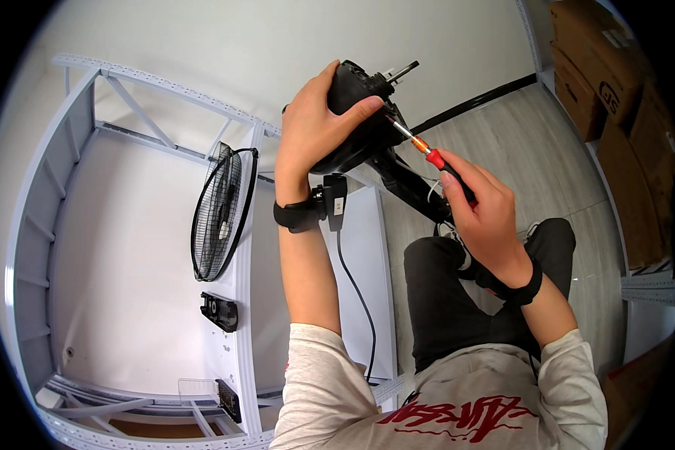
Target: The person uses a screwdriver to remove screws from the back of a standing fan motor housing. They place the screws in a small plastic container and continue unscrewing until the housing is removed, exposing the internal motor components.
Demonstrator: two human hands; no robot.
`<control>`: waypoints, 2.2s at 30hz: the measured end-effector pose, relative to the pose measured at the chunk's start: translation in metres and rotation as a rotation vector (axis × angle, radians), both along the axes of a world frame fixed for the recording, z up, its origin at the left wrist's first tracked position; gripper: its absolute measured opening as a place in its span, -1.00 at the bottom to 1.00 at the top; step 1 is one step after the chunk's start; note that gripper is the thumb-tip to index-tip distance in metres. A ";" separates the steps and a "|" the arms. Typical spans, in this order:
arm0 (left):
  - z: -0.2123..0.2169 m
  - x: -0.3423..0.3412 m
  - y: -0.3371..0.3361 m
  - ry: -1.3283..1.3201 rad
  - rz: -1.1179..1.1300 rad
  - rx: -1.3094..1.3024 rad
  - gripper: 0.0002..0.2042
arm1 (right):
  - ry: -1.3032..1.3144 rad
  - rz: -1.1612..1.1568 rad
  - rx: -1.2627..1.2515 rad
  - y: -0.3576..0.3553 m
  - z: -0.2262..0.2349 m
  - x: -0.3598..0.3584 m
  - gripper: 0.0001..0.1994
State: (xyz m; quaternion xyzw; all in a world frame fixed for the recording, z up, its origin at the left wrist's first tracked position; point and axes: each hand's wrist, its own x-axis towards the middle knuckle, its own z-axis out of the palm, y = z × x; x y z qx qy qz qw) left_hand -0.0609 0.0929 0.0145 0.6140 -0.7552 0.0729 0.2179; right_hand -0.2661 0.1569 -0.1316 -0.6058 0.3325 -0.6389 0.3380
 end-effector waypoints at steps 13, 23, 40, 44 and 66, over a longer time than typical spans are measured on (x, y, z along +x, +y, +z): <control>0.004 -0.008 0.001 0.097 -0.024 0.045 -0.25 | 0.433 -0.297 -0.166 0.018 0.020 0.008 -0.70; 0.004 -0.005 0.006 0.091 -0.028 0.047 -0.24 | 0.399 -0.044 -0.074 -0.004 0.053 -0.026 -0.79; -0.001 0.002 -0.004 0.072 -0.079 0.023 -0.17 | 0.368 0.727 0.144 -0.139 0.042 -0.069 -0.70; -0.003 0.005 -0.005 0.116 -0.073 0.013 -0.10 | 0.390 0.790 0.108 -0.155 0.040 -0.066 -0.69; -0.001 0.003 -0.001 0.009 -0.064 0.016 -0.12 | 0.344 1.113 0.088 -0.222 0.027 -0.045 -0.68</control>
